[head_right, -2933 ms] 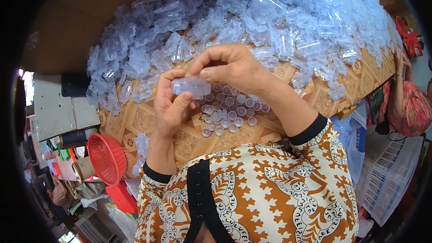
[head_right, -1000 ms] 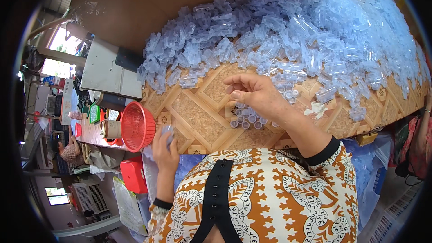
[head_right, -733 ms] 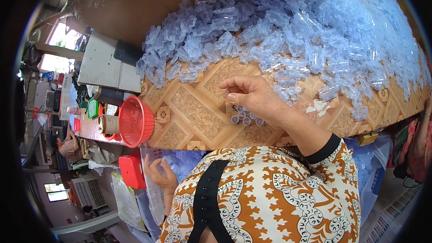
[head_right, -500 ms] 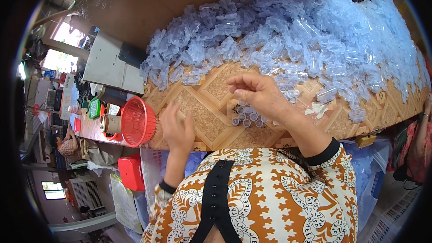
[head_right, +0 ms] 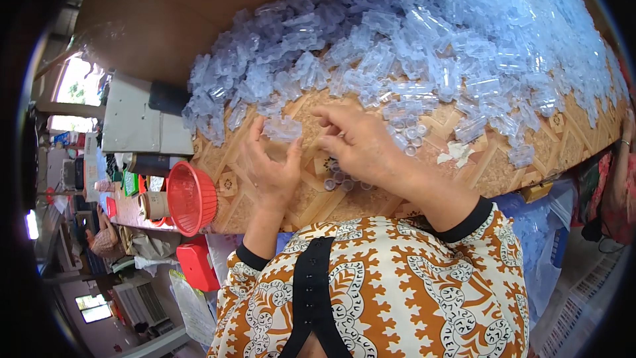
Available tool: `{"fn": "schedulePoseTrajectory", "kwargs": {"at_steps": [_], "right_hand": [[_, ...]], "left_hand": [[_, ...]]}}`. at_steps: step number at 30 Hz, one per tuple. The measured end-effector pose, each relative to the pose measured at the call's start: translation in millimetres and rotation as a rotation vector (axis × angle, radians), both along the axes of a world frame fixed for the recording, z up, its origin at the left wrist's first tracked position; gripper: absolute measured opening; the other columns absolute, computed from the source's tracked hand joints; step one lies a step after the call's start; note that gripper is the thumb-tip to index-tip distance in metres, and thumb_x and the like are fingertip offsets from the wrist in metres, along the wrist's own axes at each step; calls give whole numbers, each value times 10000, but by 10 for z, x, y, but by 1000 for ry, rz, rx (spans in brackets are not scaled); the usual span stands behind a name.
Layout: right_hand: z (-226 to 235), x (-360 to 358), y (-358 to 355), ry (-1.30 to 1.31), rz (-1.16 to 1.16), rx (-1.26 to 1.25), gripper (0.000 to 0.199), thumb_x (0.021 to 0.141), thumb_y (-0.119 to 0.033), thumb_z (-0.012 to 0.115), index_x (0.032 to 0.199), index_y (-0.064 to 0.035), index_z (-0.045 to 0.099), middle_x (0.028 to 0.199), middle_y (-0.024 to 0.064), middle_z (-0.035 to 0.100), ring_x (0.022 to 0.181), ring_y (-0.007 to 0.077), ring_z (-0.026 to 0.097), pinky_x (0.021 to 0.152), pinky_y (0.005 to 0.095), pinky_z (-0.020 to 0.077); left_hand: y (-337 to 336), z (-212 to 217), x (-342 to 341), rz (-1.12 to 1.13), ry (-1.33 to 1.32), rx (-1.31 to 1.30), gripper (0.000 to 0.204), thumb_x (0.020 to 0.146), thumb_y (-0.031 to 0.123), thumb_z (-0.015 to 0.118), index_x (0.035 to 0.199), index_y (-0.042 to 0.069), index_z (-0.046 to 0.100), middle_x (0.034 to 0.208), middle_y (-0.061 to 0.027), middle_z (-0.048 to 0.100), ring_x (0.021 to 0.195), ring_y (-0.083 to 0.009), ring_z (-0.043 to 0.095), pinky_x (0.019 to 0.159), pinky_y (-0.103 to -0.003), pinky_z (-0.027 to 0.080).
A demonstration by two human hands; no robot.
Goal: The person assembles plastic components by picking up clear plastic housings and inserting small plastic caps into them by hand.
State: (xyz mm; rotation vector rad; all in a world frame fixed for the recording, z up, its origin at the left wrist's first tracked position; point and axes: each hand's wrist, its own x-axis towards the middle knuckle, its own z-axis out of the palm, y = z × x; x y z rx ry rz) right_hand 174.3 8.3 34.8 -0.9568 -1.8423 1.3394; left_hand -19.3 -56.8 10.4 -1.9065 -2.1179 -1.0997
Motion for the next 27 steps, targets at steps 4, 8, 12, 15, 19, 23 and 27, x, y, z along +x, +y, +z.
{"fn": "schedulePoseTrajectory", "kwargs": {"at_steps": [4,8,12,15,19,23,27], "right_hand": [[-62,-53,6,39,-41,-10,424,922,-12,634,1343,-25,578,1091,64,668,935,117,629,784,295,544],[-27,36,102,134,-109,-183,336,936,22,589,1266,-8,641,1024,26,689,879,71,597,757,236,505],[21,70,131,63,-99,-144,271,926,17,596,1172,-18,705,993,22,706,860,69,598,742,240,495],[-60,49,78,47,-78,-80,239,893,52,585,1076,-7,727,953,44,708,844,94,613,734,259,497],[-141,-8,67,-20,-23,43,269,855,73,572,1052,-28,725,912,91,696,838,187,649,727,308,518],[-125,-104,-6,-5,-73,311,364,818,96,566,1119,-53,706,1037,146,675,888,301,673,740,368,545],[-181,-178,18,4,-49,412,440,812,91,577,1211,-65,676,1118,163,650,969,321,665,796,370,550]], "left_hand": [[47,104,275,-218,-127,48,726,786,93,806,1395,-21,427,1262,-207,547,1187,-379,568,993,-440,495],[74,87,327,-466,-1070,-60,524,931,2,652,1398,-30,416,1304,-138,495,1037,-199,634,833,-322,598],[-11,97,248,-523,-1575,-179,352,998,42,584,1325,-23,473,1044,-116,632,853,-183,684,783,-341,610],[-124,9,212,-528,-1638,-348,308,949,72,676,1219,3,545,1066,-127,653,879,-212,696,772,-387,623],[-154,7,146,-558,-1529,-431,342,899,48,731,1191,9,558,1068,-99,658,965,-172,668,848,-329,593],[-123,31,194,-620,-1485,-394,361,866,-29,754,1135,45,525,1061,-42,608,975,-115,637,891,-268,550],[-108,89,230,-596,-1431,-343,384,866,5,768,1146,43,508,1074,-46,602,1001,-118,634,905,-283,547]]}}
